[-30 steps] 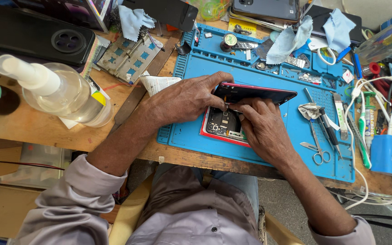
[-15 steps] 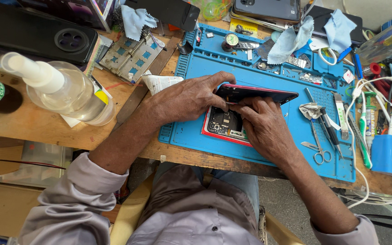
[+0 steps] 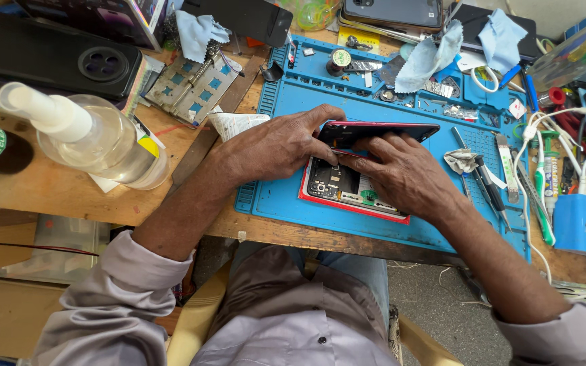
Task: The person reassembles a smartphone by connecting internal ribbon cables, placing the back cover, and securing it. They then insert a SIM card and connect a charging cable to test the device.
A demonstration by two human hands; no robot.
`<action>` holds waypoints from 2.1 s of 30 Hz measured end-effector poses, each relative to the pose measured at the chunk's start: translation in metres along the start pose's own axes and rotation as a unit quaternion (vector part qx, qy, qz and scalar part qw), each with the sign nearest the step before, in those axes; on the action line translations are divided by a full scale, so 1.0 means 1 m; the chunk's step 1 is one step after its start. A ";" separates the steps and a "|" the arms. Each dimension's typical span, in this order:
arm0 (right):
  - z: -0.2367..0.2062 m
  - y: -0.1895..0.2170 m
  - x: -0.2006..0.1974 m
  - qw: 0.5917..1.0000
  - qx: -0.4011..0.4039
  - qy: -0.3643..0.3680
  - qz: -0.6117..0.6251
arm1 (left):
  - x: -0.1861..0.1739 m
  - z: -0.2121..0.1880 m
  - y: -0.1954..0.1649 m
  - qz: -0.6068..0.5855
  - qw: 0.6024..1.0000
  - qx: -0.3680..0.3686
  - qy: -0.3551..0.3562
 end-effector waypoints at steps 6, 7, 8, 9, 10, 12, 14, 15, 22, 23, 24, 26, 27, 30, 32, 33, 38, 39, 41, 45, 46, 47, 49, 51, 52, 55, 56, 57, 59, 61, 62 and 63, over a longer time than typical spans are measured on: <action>0.003 -0.002 0.006 0.996 -0.076 0.020 -0.036 | -0.002 -0.002 -0.007 -0.009 1.000 0.013 0.004; 0.002 -0.001 0.004 0.997 -0.076 0.004 -0.025 | -0.002 -0.001 -0.009 -0.007 1.000 0.018 0.004; 0.001 0.000 0.001 0.997 -0.079 -0.015 -0.021 | -0.005 0.000 -0.010 0.000 1.000 0.025 -0.001; 0.000 0.001 -0.003 0.996 -0.084 -0.033 -0.016 | -0.007 0.001 -0.011 0.003 1.000 0.030 -0.003; -0.003 -0.001 -0.007 0.996 -0.070 -0.047 0.014 | -0.007 0.001 -0.012 0.000 0.999 0.032 -0.005; -0.010 -0.002 -0.014 0.993 -0.039 -0.072 0.083 | -0.006 0.000 -0.014 -0.022 1.000 0.018 0.002; -0.021 -0.011 -0.025 0.985 0.015 -0.114 0.125 | -0.006 0.001 -0.011 -0.048 0.999 -0.003 0.017; -0.030 -0.015 -0.030 0.979 0.044 -0.134 0.148 | -0.006 0.001 -0.010 -0.051 0.998 -0.007 0.019; -0.086 -0.045 -0.029 0.921 0.210 -0.243 0.219 | -0.012 0.001 -0.005 -0.066 0.998 -0.014 -0.005; -0.093 -0.053 -0.028 0.916 0.232 -0.245 0.217 | -0.011 0.004 -0.006 -0.076 0.997 -0.015 -0.004; -0.100 -0.061 -0.029 0.910 0.257 -0.247 0.212 | -0.010 0.007 -0.006 -0.073 0.997 -0.017 -0.010; -0.111 -0.078 -0.026 0.907 0.309 -0.199 0.207 | -0.011 0.010 -0.008 -0.063 0.998 -0.023 -0.019; -0.115 -0.085 -0.025 0.903 0.331 -0.176 0.210 | -0.010 0.013 -0.008 -0.075 0.996 -0.030 -0.025; -0.117 -0.093 -0.019 0.916 0.327 -0.096 0.213 | -0.013 0.014 -0.008 -0.092 0.994 -0.050 -0.044; -0.113 -0.090 -0.019 0.941 0.285 -0.078 0.168 | -0.013 0.015 -0.009 -0.089 0.993 -0.043 -0.066; -0.111 -0.088 -0.018 0.951 0.263 -0.070 0.144 | -0.012 0.016 -0.008 -0.088 0.993 -0.043 -0.068; -0.103 -0.090 -0.006 0.963 0.255 -0.012 0.083 | -0.008 0.017 -0.003 -0.090 0.991 -0.040 -0.086; -0.101 -0.091 -0.004 0.965 0.253 -0.001 0.072 | -0.008 0.017 -0.004 -0.086 0.992 -0.032 -0.089; -0.093 -0.086 -0.007 0.976 0.204 -0.019 0.073 | -0.011 0.012 -0.004 -0.073 0.992 -0.028 -0.097; -0.082 -0.074 -0.015 0.979 0.179 -0.035 0.093 | -0.015 0.005 -0.001 -0.082 0.991 -0.056 -0.093; -0.084 -0.074 -0.018 0.967 0.217 -0.046 0.122 | -0.016 0.004 -0.001 -0.092 0.989 -0.053 -0.098; -0.084 -0.073 -0.021 0.954 0.256 -0.055 0.149 | -0.018 0.004 0.000 -0.105 0.988 -0.050 -0.104; -0.082 -0.065 -0.027 0.927 0.283 -0.115 0.219 | -0.014 0.007 0.012 -0.080 0.989 -0.112 -0.044; -0.073 -0.054 -0.028 0.910 0.281 -0.140 0.271 | -0.014 0.015 0.017 -0.059 0.992 -0.107 -0.010; -0.064 -0.046 -0.025 0.911 0.262 -0.137 0.289 | -0.017 0.019 0.016 -0.045 0.996 -0.075 -0.009; -0.034 -0.026 -0.016 0.909 0.213 -0.132 0.332 | -0.014 0.032 0.028 -0.029 0.991 -0.111 0.069; -0.024 -0.021 -0.013 0.908 0.198 -0.129 0.346 | -0.012 0.033 0.033 -0.030 0.983 -0.148 0.106; -0.015 -0.016 -0.011 0.907 0.186 -0.126 0.356 | -0.013 0.034 0.034 -0.046 0.982 -0.146 0.109; 0.000 -0.008 -0.006 0.903 0.167 -0.121 0.376 | -0.013 0.034 0.035 -0.079 0.980 -0.137 0.118; 0.010 -0.007 -0.001 0.911 0.179 -0.098 0.359 | -0.013 0.029 0.038 -0.107 0.978 -0.147 0.099; 0.014 -0.007 0.001 0.914 0.185 -0.084 0.351 | -0.012 0.025 0.040 -0.123 0.977 -0.153 0.088; 0.016 -0.009 0.003 0.916 0.186 -0.079 0.346 | -0.011 0.022 0.041 -0.122 0.977 -0.150 0.090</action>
Point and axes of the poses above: each hand's wrist, its own z-axis towards the middle knuckle, its own x-axis out of the palm, y = z × x, the point moved 6 cm from there along z, towards the middle knuckle, and after that the axes turned 2 degrees about y, right-handed, at the moved point
